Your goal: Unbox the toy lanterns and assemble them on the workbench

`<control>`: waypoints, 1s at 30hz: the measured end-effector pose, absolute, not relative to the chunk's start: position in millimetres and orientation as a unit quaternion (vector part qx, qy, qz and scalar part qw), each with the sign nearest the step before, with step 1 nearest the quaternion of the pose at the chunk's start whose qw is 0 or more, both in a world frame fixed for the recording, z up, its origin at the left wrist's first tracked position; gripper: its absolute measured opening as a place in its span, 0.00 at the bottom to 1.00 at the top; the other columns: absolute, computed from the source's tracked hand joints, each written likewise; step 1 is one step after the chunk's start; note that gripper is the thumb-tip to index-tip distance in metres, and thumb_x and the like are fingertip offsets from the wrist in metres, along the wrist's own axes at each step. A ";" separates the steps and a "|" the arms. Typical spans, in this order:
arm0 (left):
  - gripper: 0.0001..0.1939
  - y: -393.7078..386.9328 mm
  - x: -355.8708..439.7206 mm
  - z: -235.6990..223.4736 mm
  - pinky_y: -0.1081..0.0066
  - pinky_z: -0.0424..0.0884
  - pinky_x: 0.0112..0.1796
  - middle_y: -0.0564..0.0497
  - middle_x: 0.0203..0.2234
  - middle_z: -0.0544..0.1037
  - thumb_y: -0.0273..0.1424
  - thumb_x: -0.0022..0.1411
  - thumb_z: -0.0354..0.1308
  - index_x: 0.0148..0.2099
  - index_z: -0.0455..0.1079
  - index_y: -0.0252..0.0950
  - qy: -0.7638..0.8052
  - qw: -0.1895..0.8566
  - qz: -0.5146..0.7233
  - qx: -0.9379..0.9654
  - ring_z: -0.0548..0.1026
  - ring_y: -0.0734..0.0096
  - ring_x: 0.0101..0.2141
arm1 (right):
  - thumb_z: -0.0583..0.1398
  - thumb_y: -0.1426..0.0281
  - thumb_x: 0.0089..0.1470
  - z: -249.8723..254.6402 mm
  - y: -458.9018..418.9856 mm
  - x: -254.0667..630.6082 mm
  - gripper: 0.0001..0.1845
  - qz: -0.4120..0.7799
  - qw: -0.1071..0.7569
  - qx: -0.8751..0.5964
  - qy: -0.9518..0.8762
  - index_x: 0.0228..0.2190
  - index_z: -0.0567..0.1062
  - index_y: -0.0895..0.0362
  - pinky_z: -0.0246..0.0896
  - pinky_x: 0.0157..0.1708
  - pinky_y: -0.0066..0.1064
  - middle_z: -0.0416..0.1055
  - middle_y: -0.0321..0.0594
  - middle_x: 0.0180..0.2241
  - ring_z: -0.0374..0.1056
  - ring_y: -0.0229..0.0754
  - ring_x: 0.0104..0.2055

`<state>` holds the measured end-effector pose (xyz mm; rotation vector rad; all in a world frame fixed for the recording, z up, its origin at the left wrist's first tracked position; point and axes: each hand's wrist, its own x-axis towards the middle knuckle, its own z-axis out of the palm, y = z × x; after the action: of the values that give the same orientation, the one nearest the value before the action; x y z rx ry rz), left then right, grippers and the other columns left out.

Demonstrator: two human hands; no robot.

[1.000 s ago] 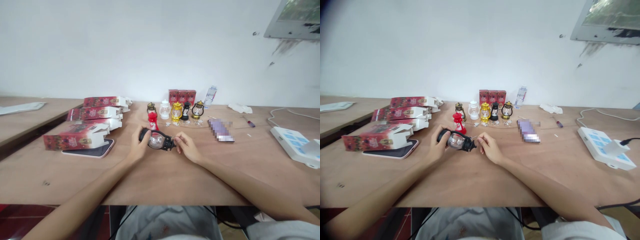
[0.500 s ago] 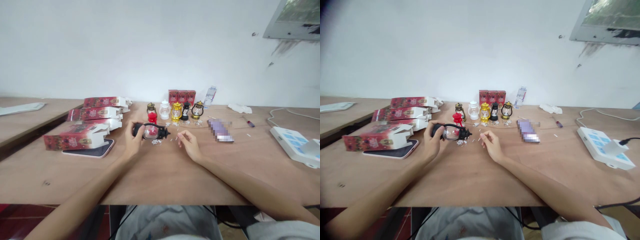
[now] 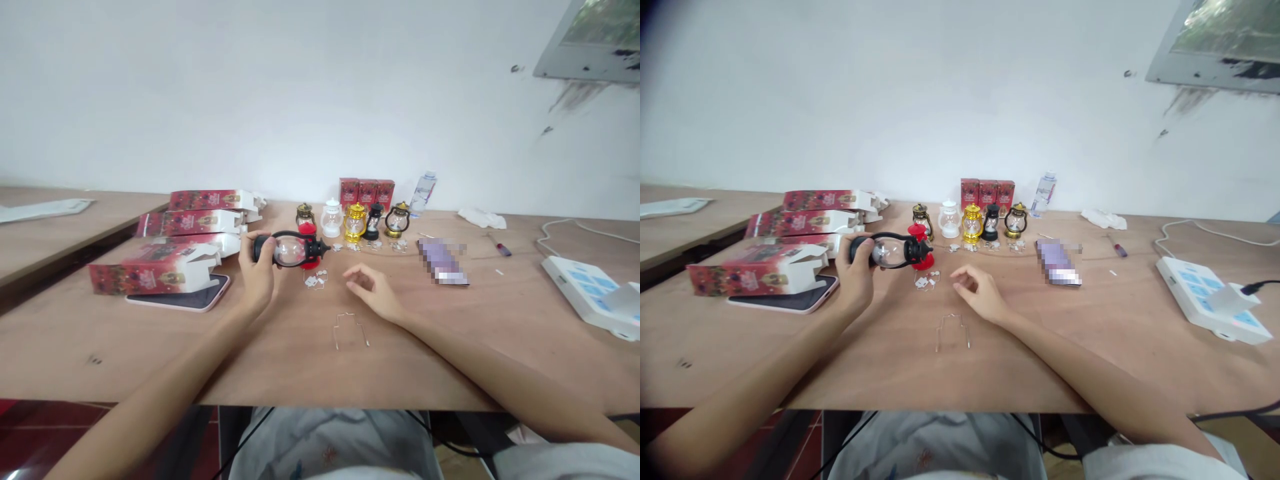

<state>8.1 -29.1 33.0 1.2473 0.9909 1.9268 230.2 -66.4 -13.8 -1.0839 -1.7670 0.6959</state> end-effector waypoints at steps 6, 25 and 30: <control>0.15 -24.5 4.1 34.0 0.80 0.62 0.16 0.56 0.24 0.66 0.39 0.47 0.62 0.34 0.63 0.37 0.366 0.330 0.745 0.449 0.63 0.79 0.21 | 0.63 0.66 0.49 -4.2 -75.2 231.2 0.09 0.263 0.301 -0.284 -0.871 0.34 0.73 0.56 0.62 0.42 0.34 0.70 0.40 0.36 0.66 0.40 0.39; 0.14 -18.9 1.7 39.2 0.82 0.59 0.13 0.56 0.23 0.65 0.36 0.43 0.62 0.29 0.62 0.36 0.364 0.366 0.774 0.367 0.64 0.79 0.22 | 0.51 0.68 0.59 -13.1 -49.6 255.8 0.07 0.224 0.318 -0.429 -0.815 0.29 0.65 0.56 0.59 0.35 0.31 0.68 0.35 0.27 0.65 0.37 0.31; 0.12 -15.6 0.7 37.6 0.80 0.60 0.13 0.54 0.24 0.65 0.36 0.44 0.61 0.30 0.63 0.36 0.374 0.378 0.774 0.344 0.64 0.77 0.22 | 0.56 0.62 0.53 -21.4 -41.0 256.5 0.10 0.303 0.480 -0.469 -0.676 0.30 0.65 0.56 0.56 0.27 0.27 0.68 0.32 0.23 0.63 0.34 0.25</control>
<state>0.7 -15.6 37.6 0.8799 0.9568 1.9773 256.5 -41.0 -21.4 -1.1452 -1.6502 0.7405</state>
